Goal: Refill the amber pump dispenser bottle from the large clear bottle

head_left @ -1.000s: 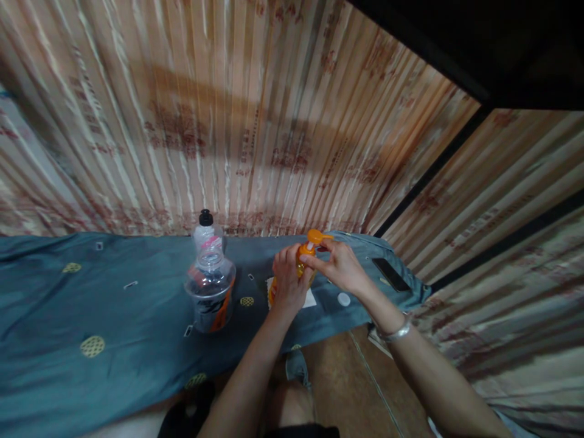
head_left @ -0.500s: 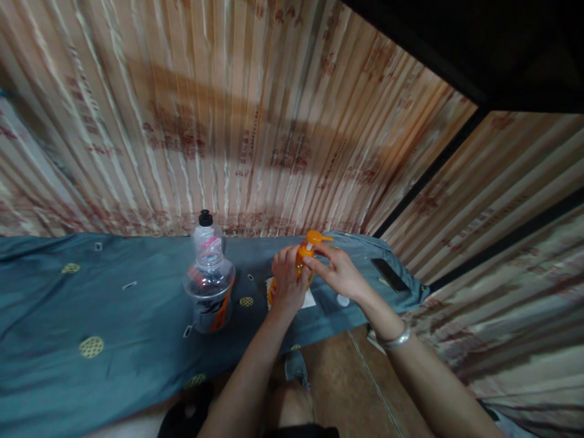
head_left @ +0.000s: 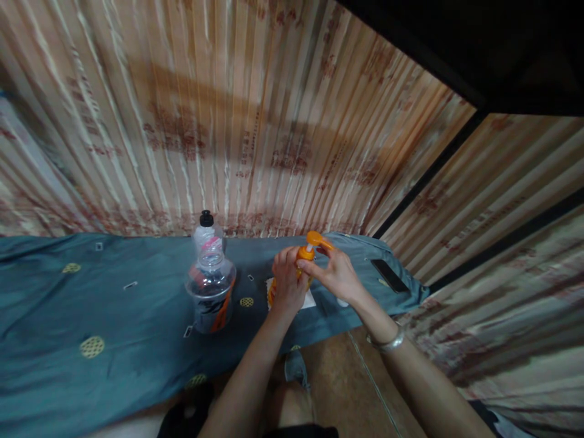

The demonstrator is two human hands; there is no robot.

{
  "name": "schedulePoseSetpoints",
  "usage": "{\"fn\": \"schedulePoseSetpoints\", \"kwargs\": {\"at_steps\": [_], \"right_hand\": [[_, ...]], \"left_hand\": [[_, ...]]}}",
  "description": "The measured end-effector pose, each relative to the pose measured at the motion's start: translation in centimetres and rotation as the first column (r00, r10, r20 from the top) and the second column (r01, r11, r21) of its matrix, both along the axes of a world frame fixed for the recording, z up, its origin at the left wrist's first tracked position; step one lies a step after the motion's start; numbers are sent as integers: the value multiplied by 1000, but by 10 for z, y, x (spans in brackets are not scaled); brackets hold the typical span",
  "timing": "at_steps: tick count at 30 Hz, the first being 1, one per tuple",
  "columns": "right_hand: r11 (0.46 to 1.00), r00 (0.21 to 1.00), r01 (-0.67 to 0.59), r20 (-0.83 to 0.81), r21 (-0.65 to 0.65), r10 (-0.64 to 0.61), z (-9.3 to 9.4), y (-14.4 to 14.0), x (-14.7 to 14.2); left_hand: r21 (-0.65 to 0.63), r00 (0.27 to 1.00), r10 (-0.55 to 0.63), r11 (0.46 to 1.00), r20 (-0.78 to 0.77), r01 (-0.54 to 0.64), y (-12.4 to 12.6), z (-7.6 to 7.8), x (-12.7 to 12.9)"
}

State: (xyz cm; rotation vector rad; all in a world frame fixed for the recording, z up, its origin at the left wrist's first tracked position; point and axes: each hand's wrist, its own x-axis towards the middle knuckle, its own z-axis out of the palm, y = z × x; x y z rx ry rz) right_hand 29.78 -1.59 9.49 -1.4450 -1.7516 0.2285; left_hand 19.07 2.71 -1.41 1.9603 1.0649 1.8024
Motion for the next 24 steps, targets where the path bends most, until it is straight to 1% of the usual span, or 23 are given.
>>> {"fn": "schedulePoseSetpoints", "kwargs": {"at_steps": [2, 4, 5, 8, 10, 12, 14, 16, 17, 19, 22, 24], "right_hand": [[997, 998, -56, 22, -55, 57, 1, -1, 5], [996, 998, -54, 28, -78, 57, 1, 0, 6], [997, 999, -28, 22, -70, 30, 0, 0, 5], [994, 995, 103, 0, -24, -103, -1, 2, -1], [989, 989, 147, -1, -11, -147, -1, 1, -4], [994, 994, 113, 7, -11, -113, 1, 0, -5], [999, 1000, 21, 21, -27, -20, 3, -2, -2], [996, 997, -50, 49, -72, 54, 5, -4, 2], [994, 996, -55, 66, -96, 62, 5, -4, 3], [994, 996, -8, 92, -107, 18, 5, -4, 3], [996, 994, 88, 73, -26, -86, 3, -2, -2], [995, 993, 102, 58, 8, -102, 3, -2, -4]], "left_hand": [[8, 1000, 0, 1000, 0, 0, 0, -1, 0], [19, 1000, -4, 1000, 1, 4, -1, -1, 0], [23, 1000, -6, 1000, 0, 6, -1, -2, 0], [27, 1000, -11, 1000, -10, 11, -3, -2, -1], [19, 1000, -13, 1000, -24, 13, -4, -1, -2], [9, 999, -14, 1000, -35, 14, -4, 0, -2], [8, 999, -14, 1000, -36, 14, -4, 0, -3], [14, 999, -13, 1000, -29, 14, -4, 0, -2], [18, 1000, -13, 1000, -25, 13, -4, 0, -2], [24, 1000, -14, 1000, -17, 15, -4, -1, -1], [31, 1000, -23, 999, -7, 23, -4, -2, -1], [29, 1000, -30, 999, -5, 30, -4, -3, -2]]}}
